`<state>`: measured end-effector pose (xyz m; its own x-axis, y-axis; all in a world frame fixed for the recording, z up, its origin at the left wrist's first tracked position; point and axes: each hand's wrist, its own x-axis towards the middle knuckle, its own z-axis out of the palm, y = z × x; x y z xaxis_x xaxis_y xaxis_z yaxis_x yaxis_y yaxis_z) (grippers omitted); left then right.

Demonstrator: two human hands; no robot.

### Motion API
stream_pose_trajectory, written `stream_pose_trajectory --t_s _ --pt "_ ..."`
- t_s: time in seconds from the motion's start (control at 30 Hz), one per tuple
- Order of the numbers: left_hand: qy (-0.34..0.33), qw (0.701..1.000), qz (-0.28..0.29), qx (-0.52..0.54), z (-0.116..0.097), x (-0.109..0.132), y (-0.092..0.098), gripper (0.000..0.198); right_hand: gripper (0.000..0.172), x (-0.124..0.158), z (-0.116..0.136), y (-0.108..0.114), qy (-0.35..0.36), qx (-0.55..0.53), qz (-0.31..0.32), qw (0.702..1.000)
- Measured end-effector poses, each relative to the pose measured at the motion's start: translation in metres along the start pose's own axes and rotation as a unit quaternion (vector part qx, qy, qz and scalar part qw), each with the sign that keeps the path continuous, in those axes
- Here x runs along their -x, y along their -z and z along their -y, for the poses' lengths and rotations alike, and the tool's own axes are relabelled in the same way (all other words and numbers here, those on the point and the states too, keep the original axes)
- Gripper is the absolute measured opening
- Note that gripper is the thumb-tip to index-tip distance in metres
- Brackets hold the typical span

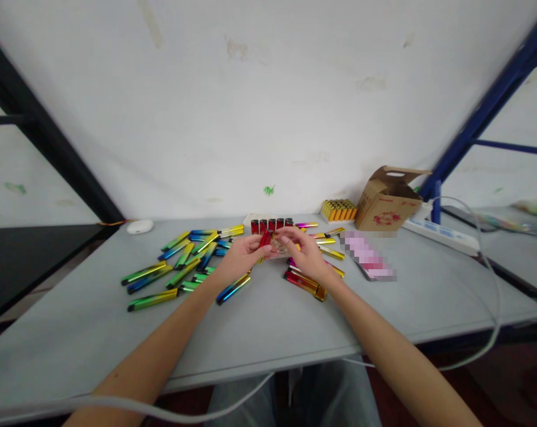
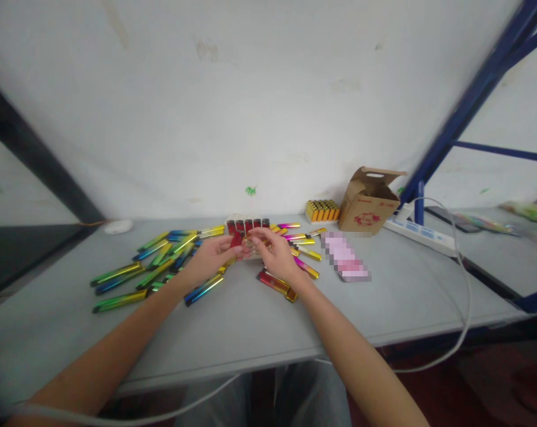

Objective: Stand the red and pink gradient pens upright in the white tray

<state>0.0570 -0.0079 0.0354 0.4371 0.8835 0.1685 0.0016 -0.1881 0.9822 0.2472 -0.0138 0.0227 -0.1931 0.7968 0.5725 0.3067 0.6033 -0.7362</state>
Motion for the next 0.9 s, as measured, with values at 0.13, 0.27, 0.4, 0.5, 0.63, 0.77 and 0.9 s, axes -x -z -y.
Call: stream_pose_trajectory --t_s 0.13,0.27,0.4,0.5,0.63,0.77,0.9 --pt "-0.01 1.0 -0.005 -0.008 -0.003 0.002 -0.004 0.036 0.022 0.001 0.005 -0.005 0.008 -0.06 -0.014 0.998" --pt "-0.002 1.0 -0.013 -0.021 -0.006 0.004 -0.009 0.035 0.027 0.002 0.01 -0.008 -0.035 -0.117 -0.013 0.992" --pt "-0.011 0.998 -0.009 -0.054 -0.002 0.005 -0.012 0.028 0.028 0.0 0.008 -0.011 -0.066 -0.141 -0.018 0.988" --pt "-0.053 0.989 -0.024 -0.136 -0.002 0.007 -0.012 0.025 0.025 -0.001 0.005 -0.011 -0.072 -0.137 -0.035 0.987" --pt "-0.112 0.951 -0.127 -0.259 -0.002 0.007 -0.003 0.028 0.021 -0.005 0.001 -0.005 -0.031 -0.05 -0.108 0.992" --pt "-0.158 0.892 -0.21 -0.368 0.004 0.002 0.014 0.034 0.014 -0.006 -0.007 0.005 0.031 0.097 -0.128 0.987" --pt "-0.148 0.847 -0.241 -0.451 0.015 -0.003 0.026 0.044 0.014 -0.004 -0.016 0.007 0.061 0.17 -0.099 0.978"
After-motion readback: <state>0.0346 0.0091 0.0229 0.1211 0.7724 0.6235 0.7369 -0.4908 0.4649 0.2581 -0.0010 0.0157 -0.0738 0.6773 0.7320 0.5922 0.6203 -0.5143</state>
